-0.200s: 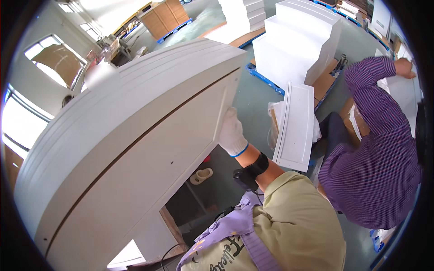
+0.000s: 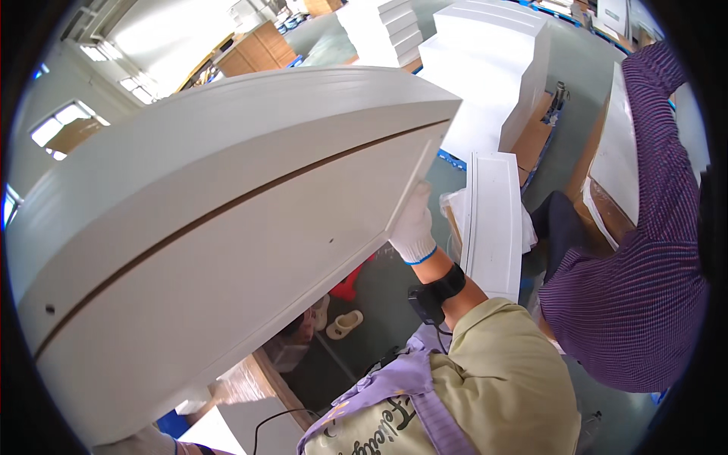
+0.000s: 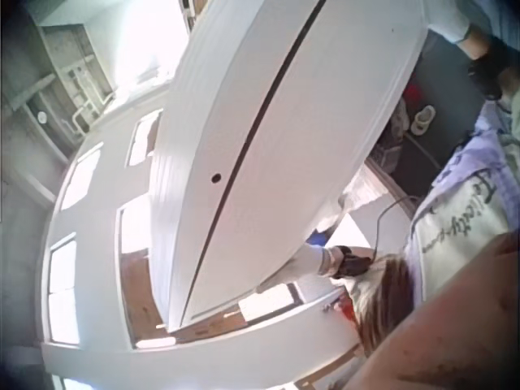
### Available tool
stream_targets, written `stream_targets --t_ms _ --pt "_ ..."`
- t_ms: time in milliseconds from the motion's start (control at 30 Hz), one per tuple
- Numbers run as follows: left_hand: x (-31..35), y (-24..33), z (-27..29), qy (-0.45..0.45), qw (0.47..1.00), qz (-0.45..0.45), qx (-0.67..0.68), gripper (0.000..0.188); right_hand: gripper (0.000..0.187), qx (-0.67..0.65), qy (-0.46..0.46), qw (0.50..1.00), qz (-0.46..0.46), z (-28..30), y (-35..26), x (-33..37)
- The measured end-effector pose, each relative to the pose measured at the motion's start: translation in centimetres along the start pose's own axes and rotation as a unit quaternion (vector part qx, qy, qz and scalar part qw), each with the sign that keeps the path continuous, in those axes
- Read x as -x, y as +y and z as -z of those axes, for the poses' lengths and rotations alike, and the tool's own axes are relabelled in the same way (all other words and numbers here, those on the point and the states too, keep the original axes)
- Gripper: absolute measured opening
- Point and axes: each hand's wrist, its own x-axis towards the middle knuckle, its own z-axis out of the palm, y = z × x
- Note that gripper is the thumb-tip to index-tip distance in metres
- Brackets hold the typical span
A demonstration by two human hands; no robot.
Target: Stacking and organizing white furniture panels on a pallet in a manufacturing environment.
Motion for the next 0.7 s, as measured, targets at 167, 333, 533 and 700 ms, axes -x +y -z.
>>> stream_targets --t_ms 167,333,533,700 --pt "-3.4 6.0 -10.8 -0.027 0.999 -0.021 0.025 0.066 0.069 -0.091 0.032 0.993 0.07 5.3 -2.7 -3.0" --pt "-3.4 12.2 -19.8 -0.077 0.991 -0.039 0.104 0.066 0.072 -0.202 0.114 0.966 0.112 10.6 -2.7 -3.8" --pt "0.2 22.5 -28.9 -0.127 0.904 0.012 0.409 0.07 0.077 -0.092 0.267 0.935 0.217 13.5 -4.3 -2.3" --pt "2.2 26.3 -37.6 -0.093 0.88 0.101 0.455 0.064 0.085 0.01 0.355 0.899 0.256 9.2 -6.7 -3.7"
